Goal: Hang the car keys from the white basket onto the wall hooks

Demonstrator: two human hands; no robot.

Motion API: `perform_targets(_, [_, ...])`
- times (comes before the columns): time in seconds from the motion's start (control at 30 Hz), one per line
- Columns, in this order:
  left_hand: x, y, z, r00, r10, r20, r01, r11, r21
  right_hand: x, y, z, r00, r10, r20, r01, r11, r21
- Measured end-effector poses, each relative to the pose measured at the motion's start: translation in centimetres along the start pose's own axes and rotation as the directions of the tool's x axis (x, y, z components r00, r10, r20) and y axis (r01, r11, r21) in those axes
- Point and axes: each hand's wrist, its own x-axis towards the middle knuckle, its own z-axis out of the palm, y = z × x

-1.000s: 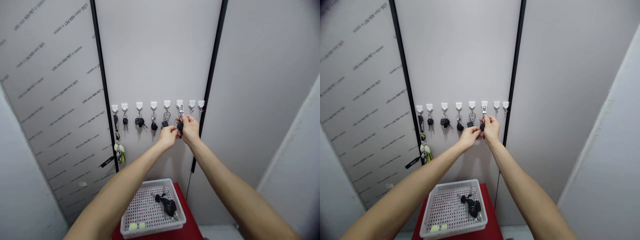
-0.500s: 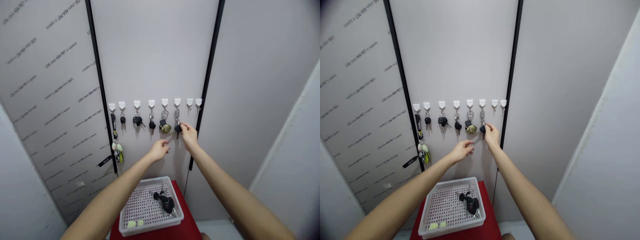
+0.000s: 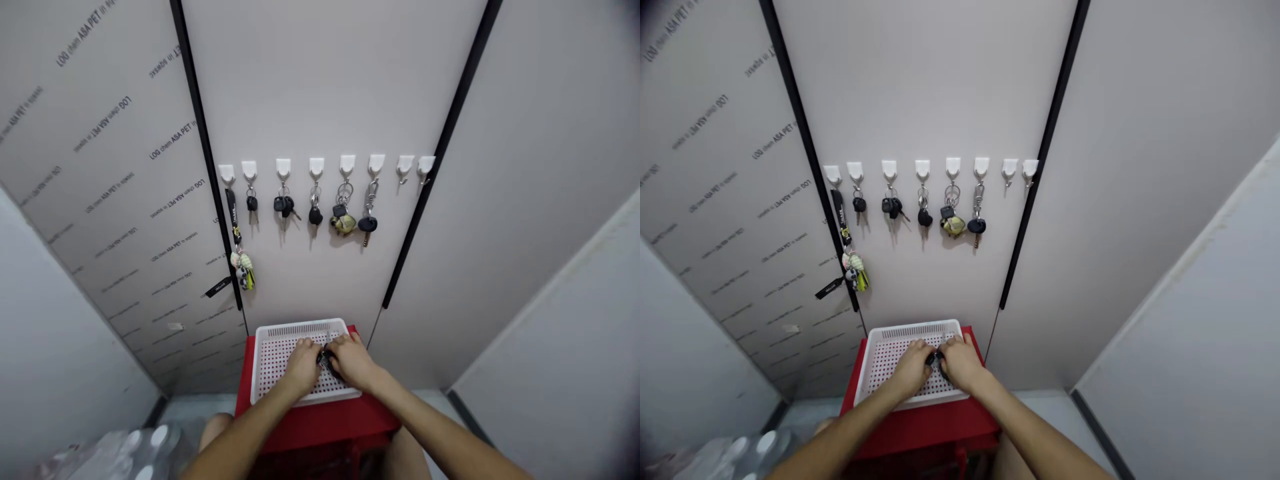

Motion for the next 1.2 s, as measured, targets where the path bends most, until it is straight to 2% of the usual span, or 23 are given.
perform_targets(0.13, [-0.1, -0.2, -0.6, 0.997, -0.058, 0.050, 0.054, 0.996, 0.067, -0.1, -0.9, 0.0, 0.998, -0.012, 0.054, 0.016, 0.997, -0.076])
perform_targets(0.33, [-0.2, -0.9, -1.8, 0.997, -0.062, 0.054, 0.056, 0.993, 0.105, -0.3, -0.9, -0.3, 0.998, 0.010, 0.069, -0.008, 1.000, -0.026])
perform_targets(0.43, [0.0, -1.1, -2.6, 0.994, -0.084, 0.063, 0.085, 0.996, -0.002, -0.3, -0.8, -0.5, 0.999, 0.016, 0.047, -0.017, 1.000, 0.025])
perform_targets(0.53, [0.8, -0.9, -4.3, 0.997, -0.060, 0.055, 0.070, 0.977, -0.203, -0.2, -0.9, -1.2, 0.998, -0.005, -0.069, 0.018, 0.981, 0.195])
perform_targets(0.63, [1.7, 0.1, -6.3, 0.997, 0.039, 0.062, -0.012, 0.925, -0.381, 0.3, -1.3, -2.1, 0.990, -0.049, -0.133, 0.107, 0.877, 0.468])
perform_targets(0.73, [2.4, 1.5, -8.3, 0.995, 0.098, 0.028, -0.070, 0.852, -0.519, 0.9, -1.5, -3.0, 0.987, -0.015, -0.162, 0.121, 0.731, 0.671])
perform_targets(0.83, [2.9, 2.8, -10.1, 0.996, 0.065, -0.053, -0.084, 0.792, -0.605, 1.5, -1.6, -4.3, 0.973, 0.062, -0.221, 0.146, 0.576, 0.804])
perform_targets(0.93, [3.1, 3.9, -11.4, 0.983, 0.007, -0.183, -0.129, 0.738, -0.663, 2.0, -1.7, -5.9, 0.953, 0.169, -0.250, 0.157, 0.427, 0.890])
perform_targets(1.0, [3.0, 4.3, -11.7, 0.975, -0.008, -0.223, -0.154, 0.698, -0.699, 2.2, -1.8, -7.0, 0.937, 0.236, -0.258, 0.173, 0.327, 0.929])
perform_targets(1.1, [2.9, 4.4, -11.3, 0.987, 0.080, -0.137, -0.157, 0.603, -0.782, 2.6, -2.0, -7.9, 0.918, 0.293, -0.269, 0.217, 0.199, 0.956])
perform_targets(1.17, [2.9, 4.2, -10.6, 0.988, 0.129, -0.086, -0.144, 0.563, -0.814, 2.9, -2.0, -8.0, 0.904, 0.325, -0.277, 0.236, 0.160, 0.959])
perform_targets(1.2, [2.9, 4.0, -10.3, 0.989, 0.123, -0.078, -0.135, 0.574, -0.808, 3.0, -2.0, -8.0, 0.896, 0.343, -0.281, 0.240, 0.157, 0.958])
